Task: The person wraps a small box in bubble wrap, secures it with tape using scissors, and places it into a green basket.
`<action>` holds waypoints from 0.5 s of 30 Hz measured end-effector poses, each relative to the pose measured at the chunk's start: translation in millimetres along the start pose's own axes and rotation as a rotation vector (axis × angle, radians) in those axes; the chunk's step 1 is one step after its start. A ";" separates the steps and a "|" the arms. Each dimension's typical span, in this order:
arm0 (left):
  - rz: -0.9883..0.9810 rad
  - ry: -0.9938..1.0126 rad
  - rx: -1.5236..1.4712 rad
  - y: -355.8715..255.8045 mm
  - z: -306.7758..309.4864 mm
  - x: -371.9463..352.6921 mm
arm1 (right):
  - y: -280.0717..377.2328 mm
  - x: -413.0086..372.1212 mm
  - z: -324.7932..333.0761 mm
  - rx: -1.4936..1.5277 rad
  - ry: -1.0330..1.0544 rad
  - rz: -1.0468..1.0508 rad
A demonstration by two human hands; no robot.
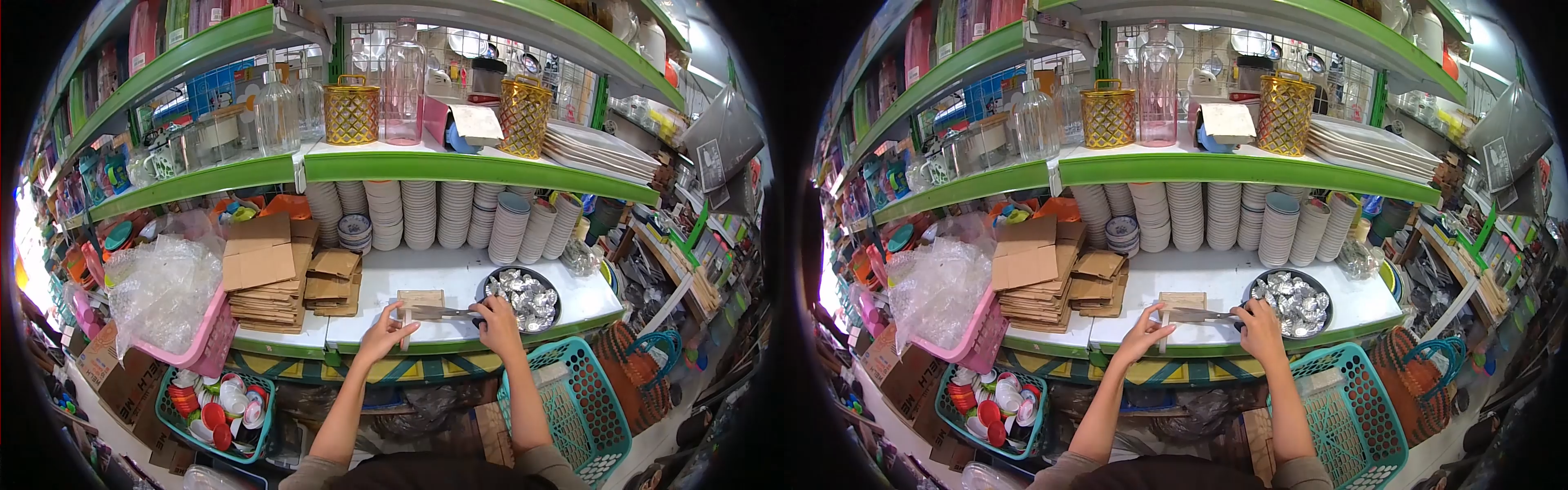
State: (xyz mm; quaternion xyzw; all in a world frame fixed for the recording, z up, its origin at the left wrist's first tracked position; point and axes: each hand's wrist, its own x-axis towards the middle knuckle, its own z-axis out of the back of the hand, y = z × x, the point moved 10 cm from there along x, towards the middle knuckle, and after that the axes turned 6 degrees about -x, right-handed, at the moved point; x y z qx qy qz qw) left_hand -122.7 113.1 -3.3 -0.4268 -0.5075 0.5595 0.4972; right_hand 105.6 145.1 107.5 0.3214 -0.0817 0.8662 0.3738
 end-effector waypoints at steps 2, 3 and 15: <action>-0.004 0.001 -0.006 1.2 -0.1 1.2 | 3.1 -0.3 -2.2 -0.012 0.000 0.007; -0.009 -0.001 -0.012 0.3 0.1 1.0 | 5.4 0.4 -3.4 -0.009 0.002 0.007; -0.006 -0.012 0.025 -5.8 0.5 -1.2 | 15.5 6.3 -15.9 0.010 -0.052 0.043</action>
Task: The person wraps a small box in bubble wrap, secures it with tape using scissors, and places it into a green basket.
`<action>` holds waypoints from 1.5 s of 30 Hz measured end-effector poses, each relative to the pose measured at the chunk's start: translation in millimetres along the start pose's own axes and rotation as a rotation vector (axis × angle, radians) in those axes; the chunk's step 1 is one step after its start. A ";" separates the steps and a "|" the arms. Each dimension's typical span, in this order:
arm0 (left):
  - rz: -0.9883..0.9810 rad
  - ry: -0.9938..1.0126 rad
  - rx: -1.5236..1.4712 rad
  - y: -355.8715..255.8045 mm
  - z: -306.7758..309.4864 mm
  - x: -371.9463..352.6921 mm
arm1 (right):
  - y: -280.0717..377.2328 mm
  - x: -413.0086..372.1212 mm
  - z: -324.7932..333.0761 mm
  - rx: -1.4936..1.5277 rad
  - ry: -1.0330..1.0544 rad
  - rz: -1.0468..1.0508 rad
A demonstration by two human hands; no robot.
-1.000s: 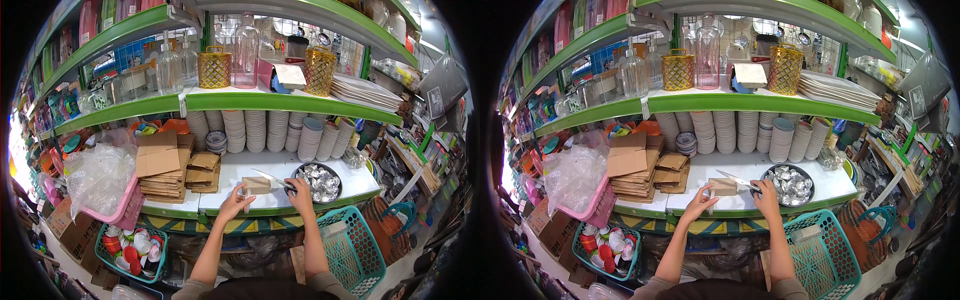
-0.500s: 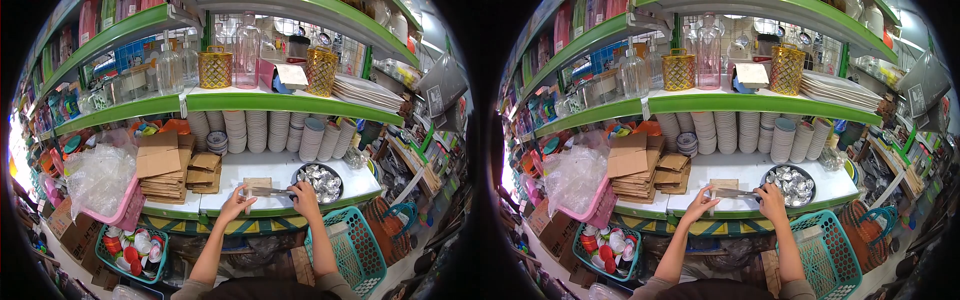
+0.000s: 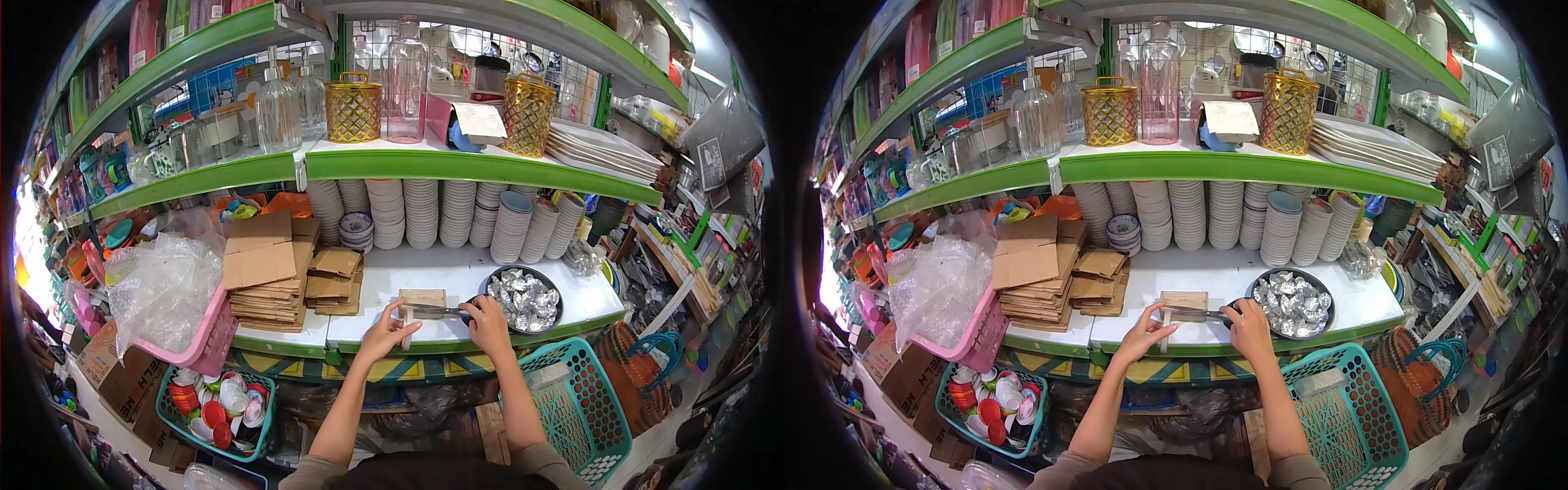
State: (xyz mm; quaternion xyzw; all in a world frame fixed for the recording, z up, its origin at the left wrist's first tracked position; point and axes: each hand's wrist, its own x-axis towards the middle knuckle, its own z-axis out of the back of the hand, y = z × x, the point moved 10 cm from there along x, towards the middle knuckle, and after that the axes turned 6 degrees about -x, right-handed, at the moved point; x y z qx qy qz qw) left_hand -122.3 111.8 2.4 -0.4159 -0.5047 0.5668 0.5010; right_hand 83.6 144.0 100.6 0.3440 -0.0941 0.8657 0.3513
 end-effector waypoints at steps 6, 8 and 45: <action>-0.007 -0.013 0.037 -0.2 1.2 0.1 | -3.1 -1.2 -3.8 0.012 -0.020 -0.010; -0.005 -0.003 0.029 0.6 0.9 0.4 | -4.4 -2.3 -5.2 0.014 -0.027 -0.015; -0.369 -0.433 0.571 -41.0 36.3 -33.3 | -35.0 -9.2 -67.8 -0.137 0.207 -0.444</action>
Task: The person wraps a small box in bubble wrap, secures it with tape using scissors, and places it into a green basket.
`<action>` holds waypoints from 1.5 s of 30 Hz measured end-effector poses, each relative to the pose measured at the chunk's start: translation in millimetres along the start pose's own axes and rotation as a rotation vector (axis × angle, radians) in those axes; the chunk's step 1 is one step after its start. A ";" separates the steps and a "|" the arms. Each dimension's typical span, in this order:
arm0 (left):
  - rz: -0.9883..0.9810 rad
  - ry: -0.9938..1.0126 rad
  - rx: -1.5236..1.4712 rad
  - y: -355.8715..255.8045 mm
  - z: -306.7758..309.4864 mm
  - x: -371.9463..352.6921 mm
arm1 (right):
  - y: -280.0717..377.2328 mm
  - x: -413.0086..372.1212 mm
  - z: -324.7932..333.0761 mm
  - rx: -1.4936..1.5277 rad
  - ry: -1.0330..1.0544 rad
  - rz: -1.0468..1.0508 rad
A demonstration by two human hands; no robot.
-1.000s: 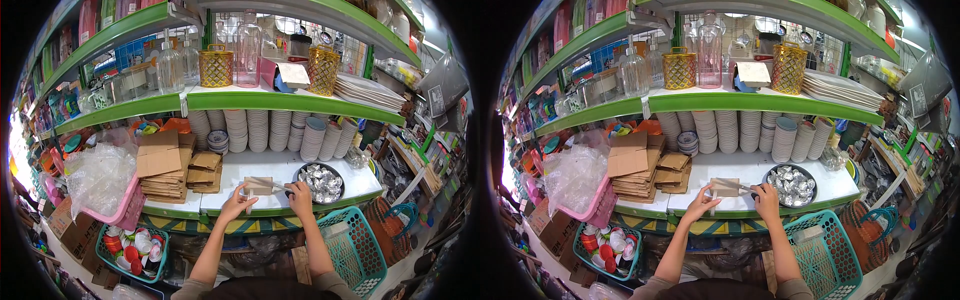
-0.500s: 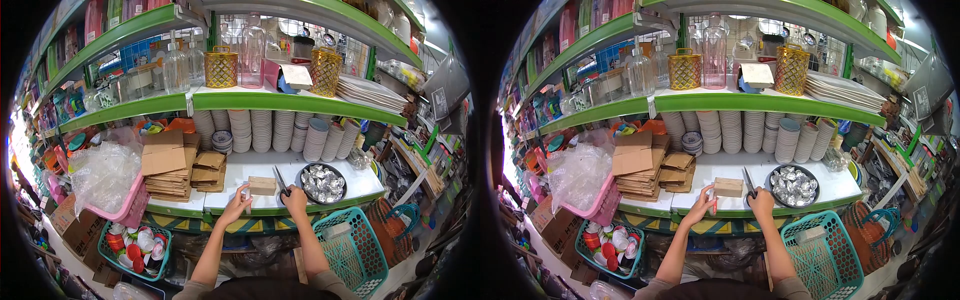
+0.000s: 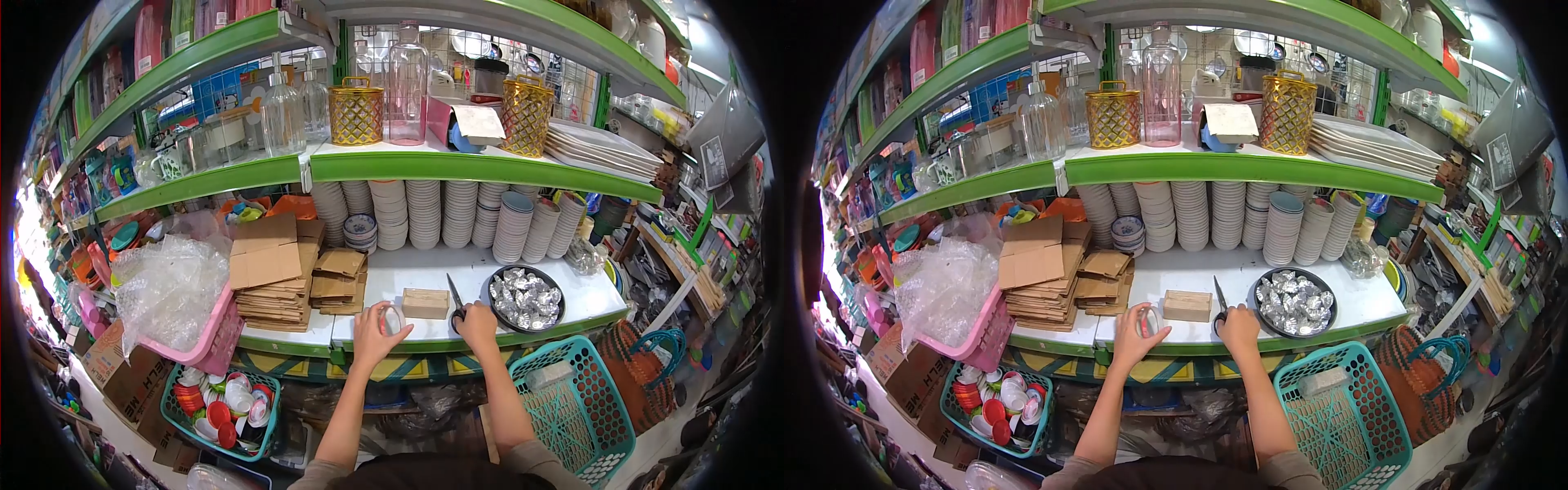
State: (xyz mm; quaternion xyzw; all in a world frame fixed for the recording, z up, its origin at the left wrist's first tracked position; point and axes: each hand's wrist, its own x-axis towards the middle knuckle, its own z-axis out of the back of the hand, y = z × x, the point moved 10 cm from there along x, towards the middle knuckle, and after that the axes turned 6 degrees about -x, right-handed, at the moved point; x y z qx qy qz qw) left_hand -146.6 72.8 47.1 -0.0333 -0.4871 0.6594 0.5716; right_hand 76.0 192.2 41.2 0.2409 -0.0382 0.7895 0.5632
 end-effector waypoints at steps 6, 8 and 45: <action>0.045 0.004 0.179 9.5 9.9 4.0 | 9.6 -9.0 3.2 0.022 -0.160 0.034; 0.006 -0.008 0.196 10.7 6.0 4.0 | 11.2 -12.9 8.0 0.040 -0.239 0.035; -0.062 -0.123 -0.103 -14.8 57.8 -16.3 | 139.5 -28.8 70.0 0.809 -0.412 0.331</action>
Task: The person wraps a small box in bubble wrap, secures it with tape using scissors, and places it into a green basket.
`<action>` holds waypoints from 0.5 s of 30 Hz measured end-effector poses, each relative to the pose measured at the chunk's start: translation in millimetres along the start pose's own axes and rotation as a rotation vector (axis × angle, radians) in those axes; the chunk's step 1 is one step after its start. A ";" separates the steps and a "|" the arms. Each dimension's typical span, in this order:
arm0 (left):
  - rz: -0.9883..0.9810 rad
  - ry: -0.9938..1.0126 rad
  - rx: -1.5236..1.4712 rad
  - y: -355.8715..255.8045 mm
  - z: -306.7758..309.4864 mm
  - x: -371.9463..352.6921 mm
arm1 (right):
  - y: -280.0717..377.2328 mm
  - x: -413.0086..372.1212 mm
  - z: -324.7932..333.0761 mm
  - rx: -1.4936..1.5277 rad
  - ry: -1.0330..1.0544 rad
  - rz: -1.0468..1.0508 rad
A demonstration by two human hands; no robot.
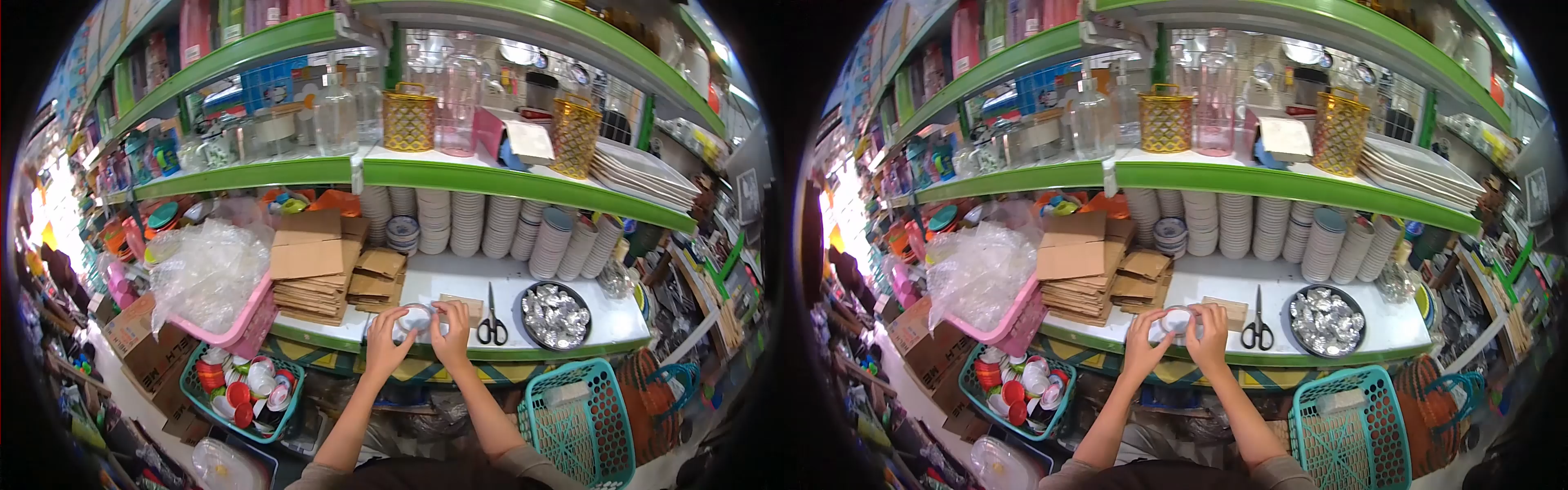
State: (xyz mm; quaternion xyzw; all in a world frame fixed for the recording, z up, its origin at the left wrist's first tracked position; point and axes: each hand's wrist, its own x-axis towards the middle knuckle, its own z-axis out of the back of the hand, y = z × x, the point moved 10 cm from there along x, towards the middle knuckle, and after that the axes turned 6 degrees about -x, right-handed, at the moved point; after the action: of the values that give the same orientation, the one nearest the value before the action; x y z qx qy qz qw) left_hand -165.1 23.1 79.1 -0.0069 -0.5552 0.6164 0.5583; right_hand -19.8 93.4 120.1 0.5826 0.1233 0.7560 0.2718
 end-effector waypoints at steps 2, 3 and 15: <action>-0.010 -0.040 0.012 -9.9 23.3 -0.8 | 16.7 4.2 -24.3 0.117 0.073 0.007; 0.002 -0.058 0.030 -7.7 34.1 -2.2 | 25.7 5.5 -34.5 0.140 0.088 0.013; -0.051 -0.305 0.116 -31.6 176.3 -7.4 | 142.4 24.4 -149.4 0.443 0.334 0.111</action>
State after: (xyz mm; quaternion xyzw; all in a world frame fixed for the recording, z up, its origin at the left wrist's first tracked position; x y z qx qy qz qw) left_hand -251.6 -109.0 164.0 0.1332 -0.5970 0.6270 0.4824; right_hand -203.7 9.4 168.2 0.5011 0.2963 0.8099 0.0721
